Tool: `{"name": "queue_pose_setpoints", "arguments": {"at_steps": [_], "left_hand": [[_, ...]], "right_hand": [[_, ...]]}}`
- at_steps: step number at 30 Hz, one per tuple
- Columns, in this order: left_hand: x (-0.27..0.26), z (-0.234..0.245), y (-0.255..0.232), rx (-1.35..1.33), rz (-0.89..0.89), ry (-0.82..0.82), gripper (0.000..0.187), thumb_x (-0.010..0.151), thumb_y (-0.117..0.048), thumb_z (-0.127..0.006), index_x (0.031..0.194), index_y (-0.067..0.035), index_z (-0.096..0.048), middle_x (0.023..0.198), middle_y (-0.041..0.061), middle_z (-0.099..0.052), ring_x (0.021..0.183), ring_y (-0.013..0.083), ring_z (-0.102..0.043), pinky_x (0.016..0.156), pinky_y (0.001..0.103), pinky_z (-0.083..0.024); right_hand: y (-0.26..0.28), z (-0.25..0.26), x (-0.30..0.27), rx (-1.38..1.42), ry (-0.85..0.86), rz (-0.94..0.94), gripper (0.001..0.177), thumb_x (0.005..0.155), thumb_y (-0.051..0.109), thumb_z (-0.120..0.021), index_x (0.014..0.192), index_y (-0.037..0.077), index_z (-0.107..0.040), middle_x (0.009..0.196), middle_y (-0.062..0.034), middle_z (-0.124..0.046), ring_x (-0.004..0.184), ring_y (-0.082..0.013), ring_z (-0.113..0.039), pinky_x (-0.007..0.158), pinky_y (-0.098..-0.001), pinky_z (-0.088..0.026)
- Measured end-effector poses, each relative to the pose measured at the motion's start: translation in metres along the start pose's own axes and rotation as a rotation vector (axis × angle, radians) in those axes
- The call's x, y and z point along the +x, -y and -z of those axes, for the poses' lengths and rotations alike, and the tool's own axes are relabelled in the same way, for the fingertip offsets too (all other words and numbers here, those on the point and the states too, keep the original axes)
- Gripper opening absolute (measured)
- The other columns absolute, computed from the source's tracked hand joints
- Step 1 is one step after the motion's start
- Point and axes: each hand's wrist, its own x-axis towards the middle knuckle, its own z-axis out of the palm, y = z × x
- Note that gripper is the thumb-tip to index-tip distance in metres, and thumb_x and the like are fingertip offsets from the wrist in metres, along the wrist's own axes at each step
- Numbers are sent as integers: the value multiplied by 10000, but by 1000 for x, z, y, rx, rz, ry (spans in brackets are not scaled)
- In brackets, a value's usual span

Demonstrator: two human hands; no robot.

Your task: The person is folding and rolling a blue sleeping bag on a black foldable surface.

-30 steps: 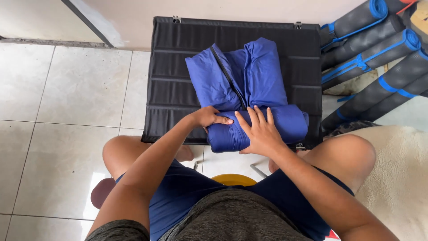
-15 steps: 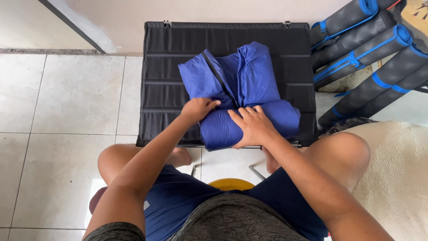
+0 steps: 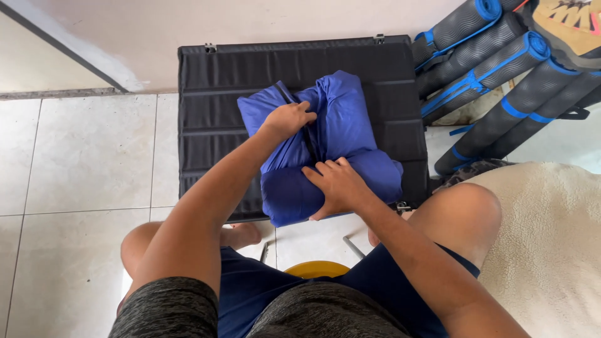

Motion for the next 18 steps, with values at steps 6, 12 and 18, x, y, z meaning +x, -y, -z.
{"name": "queue_pose_setpoints", "arguments": {"at_steps": [6,12,18], "left_hand": [[-18,43,35,-17,314,94,243,890,-98,-698,1065,-249,-773,1234,62,-536,823,315,-755,647,401,-645],[12,57,36,64,84,-170,243,956,-108,-572,975,-306,-711,924,-15,-607,732,221,-728,615,307,-589],[44,79,-11,58,-169,72,787,1054,-30,-481,1675,-398,-167,1225,107,-638,1011,274,-765,894,332,-634]], "right_hand": [[2,2,0,23,11,-2,1194,628,809,-799,1585,222,-394,1264,-126,-640,1212,-288,-619,1050,-452,-390],[5,14,8,85,137,-61,1191,645,804,-781,1612,245,-368,1313,-152,-640,1246,-314,-628,1063,-467,-397],[1,-7,7,17,100,-21,1170,640,828,-743,1608,284,-376,1242,-126,-660,1194,-296,-654,1032,-464,-402]]}}
